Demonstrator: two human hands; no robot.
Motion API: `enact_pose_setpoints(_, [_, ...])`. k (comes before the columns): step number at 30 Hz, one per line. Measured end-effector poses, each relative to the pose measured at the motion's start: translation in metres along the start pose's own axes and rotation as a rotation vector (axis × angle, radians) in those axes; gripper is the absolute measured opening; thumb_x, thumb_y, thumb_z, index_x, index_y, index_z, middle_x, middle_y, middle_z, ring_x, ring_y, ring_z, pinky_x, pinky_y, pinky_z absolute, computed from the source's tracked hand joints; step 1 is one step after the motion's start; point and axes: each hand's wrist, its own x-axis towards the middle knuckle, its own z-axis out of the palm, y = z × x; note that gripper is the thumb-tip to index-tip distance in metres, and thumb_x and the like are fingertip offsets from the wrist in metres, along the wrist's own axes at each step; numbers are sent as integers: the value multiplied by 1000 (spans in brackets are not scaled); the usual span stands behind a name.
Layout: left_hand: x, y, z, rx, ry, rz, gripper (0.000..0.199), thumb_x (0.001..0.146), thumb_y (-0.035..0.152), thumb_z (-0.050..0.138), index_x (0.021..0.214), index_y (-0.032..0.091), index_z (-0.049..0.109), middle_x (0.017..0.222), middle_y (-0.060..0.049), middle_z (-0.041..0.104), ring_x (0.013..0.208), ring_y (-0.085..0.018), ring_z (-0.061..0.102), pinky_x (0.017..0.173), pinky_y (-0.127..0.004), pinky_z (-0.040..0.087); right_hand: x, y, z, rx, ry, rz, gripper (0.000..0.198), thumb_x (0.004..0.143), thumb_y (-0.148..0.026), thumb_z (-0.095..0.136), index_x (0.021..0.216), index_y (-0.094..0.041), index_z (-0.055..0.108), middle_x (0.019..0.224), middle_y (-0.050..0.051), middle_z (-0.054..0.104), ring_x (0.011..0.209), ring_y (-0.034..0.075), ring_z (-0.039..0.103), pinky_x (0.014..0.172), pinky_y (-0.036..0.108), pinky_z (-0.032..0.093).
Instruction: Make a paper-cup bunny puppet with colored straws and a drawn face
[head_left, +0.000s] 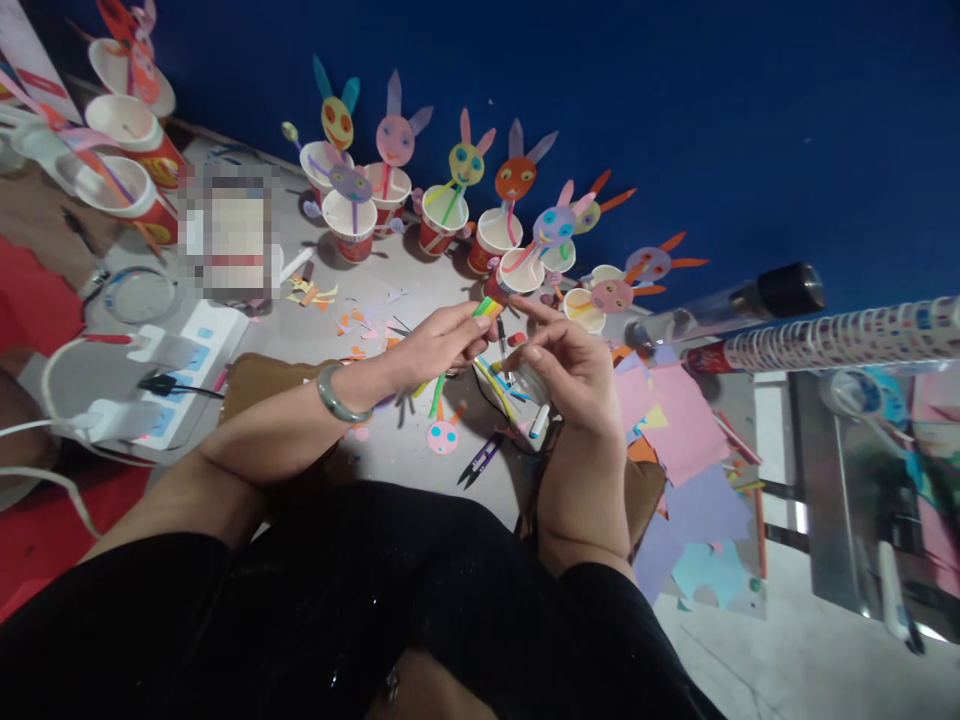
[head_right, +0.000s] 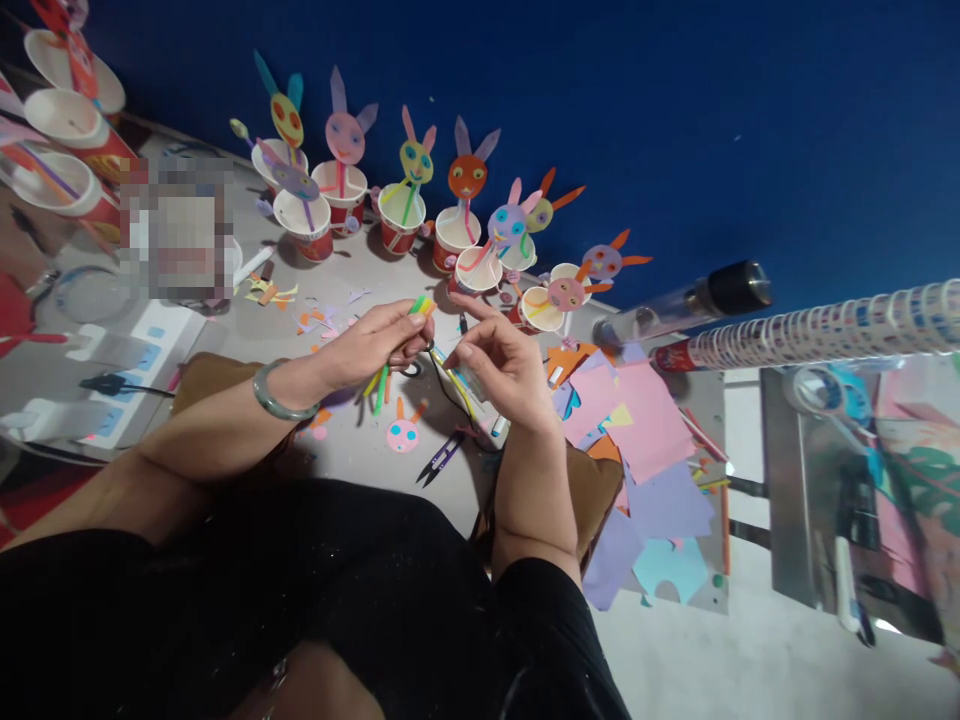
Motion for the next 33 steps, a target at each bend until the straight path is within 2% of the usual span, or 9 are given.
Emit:
enact_pose_setpoints(3, [0,0,-1,28,-31,2,26,106,18,43,83,16,55,61,7,50,43,-2,39,44,-15,31,4,6,-1,28,96,33,27,87,-47,78,81,-24,66,125,4,76,72,15,75,69,33,63])
enact_pose_setpoints(6, [-1,0,-2,76,-134,-16,26,106,18,41,84,16,55,64,4,55,45,-3,45,47,-16,40,6,12,-2,51,136,48,24,85,-44,81,81,-24,69,112,1,77,63,11,70,65,30,60])
enact_pose_setpoints(10, [-4,-2,-3,87,-300,-74,24,106,21,42,87,16,55,62,4,54,48,-4,48,50,-16,41,7,14,-3,12,127,37,19,87,-45,80,88,-27,74,107,1,75,71,13,71,72,33,62])
enact_pose_setpoints(14, [-7,-1,-2,85,-387,-138,22,105,28,47,90,16,57,61,6,45,46,-4,38,45,-16,29,8,14,-3,-32,117,-5,22,84,-48,81,87,-26,76,98,3,74,86,17,71,81,34,61])
enact_pose_setpoints(16, [-9,1,0,109,-396,-164,22,105,29,47,89,15,57,62,7,41,48,-4,34,46,-16,25,8,12,-3,-36,102,-14,25,84,-49,81,85,-25,76,94,3,74,88,18,70,82,35,60])
enact_pose_setpoints(23, [-12,3,4,193,-411,-144,25,104,33,48,90,15,58,62,7,39,52,-6,34,50,-19,29,6,3,-1,-67,32,-63,23,87,-48,78,87,-25,79,89,5,73,88,18,69,84,36,57])
enact_pose_setpoints(27, [-11,3,3,197,-417,-148,27,102,38,53,90,15,59,62,7,41,52,-6,35,50,-19,29,5,2,-2,-79,-5,-65,26,87,-50,77,88,-24,79,88,5,72,86,18,68,80,35,56])
enact_pose_setpoints(33, [-12,1,3,171,-416,-166,34,95,48,65,88,16,59,63,7,43,51,-5,34,48,-19,26,4,4,-3,-54,-37,-89,17,89,-42,77,90,-25,80,88,4,72,85,17,67,81,33,55])
